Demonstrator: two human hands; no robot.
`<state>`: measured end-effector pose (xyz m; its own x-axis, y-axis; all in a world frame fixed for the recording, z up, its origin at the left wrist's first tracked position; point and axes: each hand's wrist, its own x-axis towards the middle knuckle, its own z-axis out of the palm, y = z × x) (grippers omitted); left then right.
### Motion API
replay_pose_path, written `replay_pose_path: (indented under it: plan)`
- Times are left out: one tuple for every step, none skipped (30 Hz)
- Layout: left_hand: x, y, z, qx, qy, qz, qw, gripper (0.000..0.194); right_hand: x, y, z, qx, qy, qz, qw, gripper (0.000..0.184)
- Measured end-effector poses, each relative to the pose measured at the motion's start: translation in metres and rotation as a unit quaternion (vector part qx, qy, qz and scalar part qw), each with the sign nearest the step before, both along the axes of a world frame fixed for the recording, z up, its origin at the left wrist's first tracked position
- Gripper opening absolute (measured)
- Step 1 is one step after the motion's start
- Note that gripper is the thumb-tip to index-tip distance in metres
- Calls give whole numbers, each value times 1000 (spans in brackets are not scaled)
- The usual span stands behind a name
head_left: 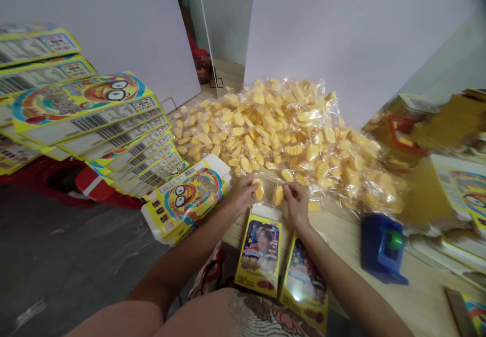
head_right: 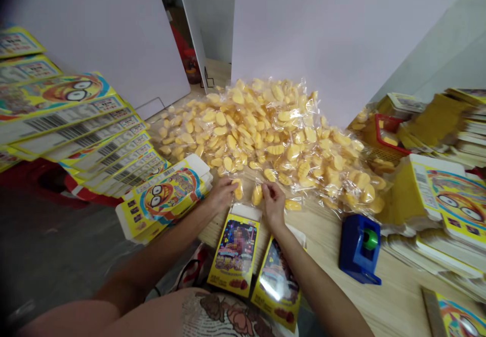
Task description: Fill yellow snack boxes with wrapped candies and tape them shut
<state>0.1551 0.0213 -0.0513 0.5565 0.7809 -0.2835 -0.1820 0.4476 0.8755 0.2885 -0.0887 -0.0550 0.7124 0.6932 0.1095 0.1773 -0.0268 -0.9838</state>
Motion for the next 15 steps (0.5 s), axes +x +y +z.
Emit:
replay_pose_path:
  plan:
    - [-3,-3,-3,11,5,-10,1000,17,-3,-2,-4,-3,7,6,1000,27]
    - [-6,-5,-6,31,14,-27,999,17,-6,-4,-8,-10,17,13,1000,27]
    - [-9,-8,-8,59,29,-47,997,16,-9,-7,-12,-18,26,22,999,26]
    - [-12,-10,-9,97,53,-73,991,14,-12,-10,-16,-28,33,35,998,24]
    - [-15,-11,-10,148,86,-105,980,14,-14,-13,-19,-39,33,52,997,22]
    - [-19,-12,-10,203,122,-135,962,19,-15,-17,-20,-52,28,75,995,19]
    - [-22,-13,-10,249,153,-156,944,27,-15,-21,-20,-68,14,104,992,15]
    - [-26,-13,-9,291,178,-172,924,33,-16,-24,-19,-86,-7,135,987,12]
    - [-30,-14,-9,329,197,-185,905,35,-16,-27,-17,-105,-36,166,980,9]
    - [-33,-14,-7,364,212,-196,885,30,-16,-29,-14,-123,-71,197,970,6]
    - [-37,-15,-6,398,226,-204,866,20,-17,-31,-11,-139,-110,229,957,3]
    - [-41,-17,-6,432,241,-214,842,8,-18,-32,-8,-154,-149,262,941,6]
    - [-44,-18,-5,469,258,-227,813,9,-20,-33,-4,-167,-185,294,923,17]
    - [-48,-20,-5,500,273,-242,786,17,-21,-34,-1,-174,-214,318,907,28]
    - [-51,-22,-4,520,281,-255,765,22,-23,-34,2,-178,-235,336,895,36]
